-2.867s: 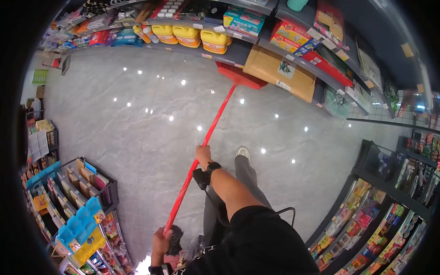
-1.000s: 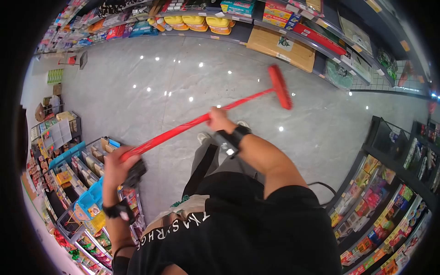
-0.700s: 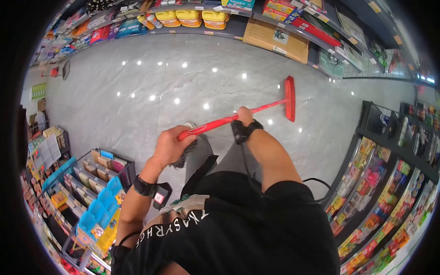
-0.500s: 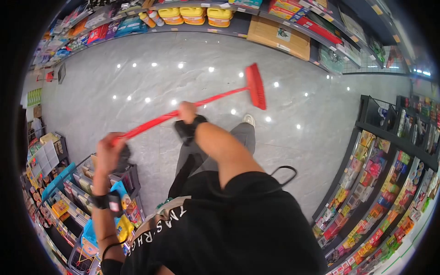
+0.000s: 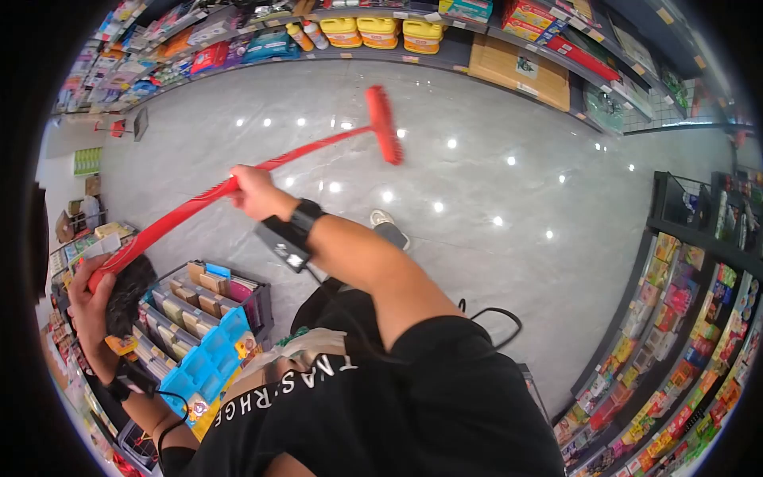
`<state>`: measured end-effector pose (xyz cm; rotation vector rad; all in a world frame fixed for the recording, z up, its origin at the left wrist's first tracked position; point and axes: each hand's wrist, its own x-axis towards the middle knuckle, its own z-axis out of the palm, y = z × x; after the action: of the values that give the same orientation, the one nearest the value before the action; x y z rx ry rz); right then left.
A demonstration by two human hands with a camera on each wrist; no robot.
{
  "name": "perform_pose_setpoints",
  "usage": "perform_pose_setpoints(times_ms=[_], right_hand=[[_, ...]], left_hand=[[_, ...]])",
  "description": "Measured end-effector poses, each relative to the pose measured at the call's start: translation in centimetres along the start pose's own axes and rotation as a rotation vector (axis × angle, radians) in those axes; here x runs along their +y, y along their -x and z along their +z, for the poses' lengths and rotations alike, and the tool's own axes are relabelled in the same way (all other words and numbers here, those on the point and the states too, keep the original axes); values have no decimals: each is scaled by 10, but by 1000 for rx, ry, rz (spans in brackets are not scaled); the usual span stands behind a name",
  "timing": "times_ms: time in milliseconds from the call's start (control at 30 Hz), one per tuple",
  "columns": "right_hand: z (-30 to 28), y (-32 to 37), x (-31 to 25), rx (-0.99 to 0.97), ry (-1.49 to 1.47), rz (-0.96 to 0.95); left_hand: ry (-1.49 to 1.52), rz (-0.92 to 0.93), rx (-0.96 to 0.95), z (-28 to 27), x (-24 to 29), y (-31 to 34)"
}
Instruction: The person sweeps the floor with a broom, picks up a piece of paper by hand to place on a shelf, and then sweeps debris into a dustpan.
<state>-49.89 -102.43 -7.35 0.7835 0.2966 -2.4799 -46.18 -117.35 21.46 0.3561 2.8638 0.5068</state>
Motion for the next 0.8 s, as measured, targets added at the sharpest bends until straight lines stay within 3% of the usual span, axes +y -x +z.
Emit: perform_pose_setpoints(times_ms=[33, 133, 300, 400, 467, 500, 533, 567, 600, 633, 700, 733, 767, 800], right_hand=[[-13, 9, 1, -21, -13, -26], [-65, 34, 1, 179, -38, -62], [-214, 78, 4, 449, -176, -190], [-300, 104, 8, 611, -85, -89], [-336, 103, 13, 734, -14, 4], [-339, 102, 21, 578, 926, -241], [-326, 104, 32, 294, 1841, -482], [-307, 90, 47, 315, 1764, -698], [-289, 64, 57, 218, 1822, -875], [-254, 44, 63, 162, 1751, -695], [-202, -12, 89, 96, 1671, -941], [-161, -11, 89, 86, 1681, -893], [-143, -30, 98, 119, 1667, -961], [-129, -74, 117, 141, 1360, -907]], left_hand=[[-5, 15, -32, 2, -3, 2], [130, -27, -154, 40, -11, 1], [360, 79, -299, 164, -13, 5], [466, 162, -349, 234, 5, 27], [530, 129, -345, 252, 7, 41], [576, 105, -340, 254, 5, 46], [498, 107, -286, 245, -6, 48], [417, 112, -235, 229, -20, 47], [353, 71, -187, 206, -26, 47], [286, 32, -142, 180, -31, 47], [207, 47, -8, 135, -46, 50], [192, 28, 43, 117, -52, 53], [141, 75, 77, 101, -51, 58], [65, 66, 104, 89, -40, 65]])
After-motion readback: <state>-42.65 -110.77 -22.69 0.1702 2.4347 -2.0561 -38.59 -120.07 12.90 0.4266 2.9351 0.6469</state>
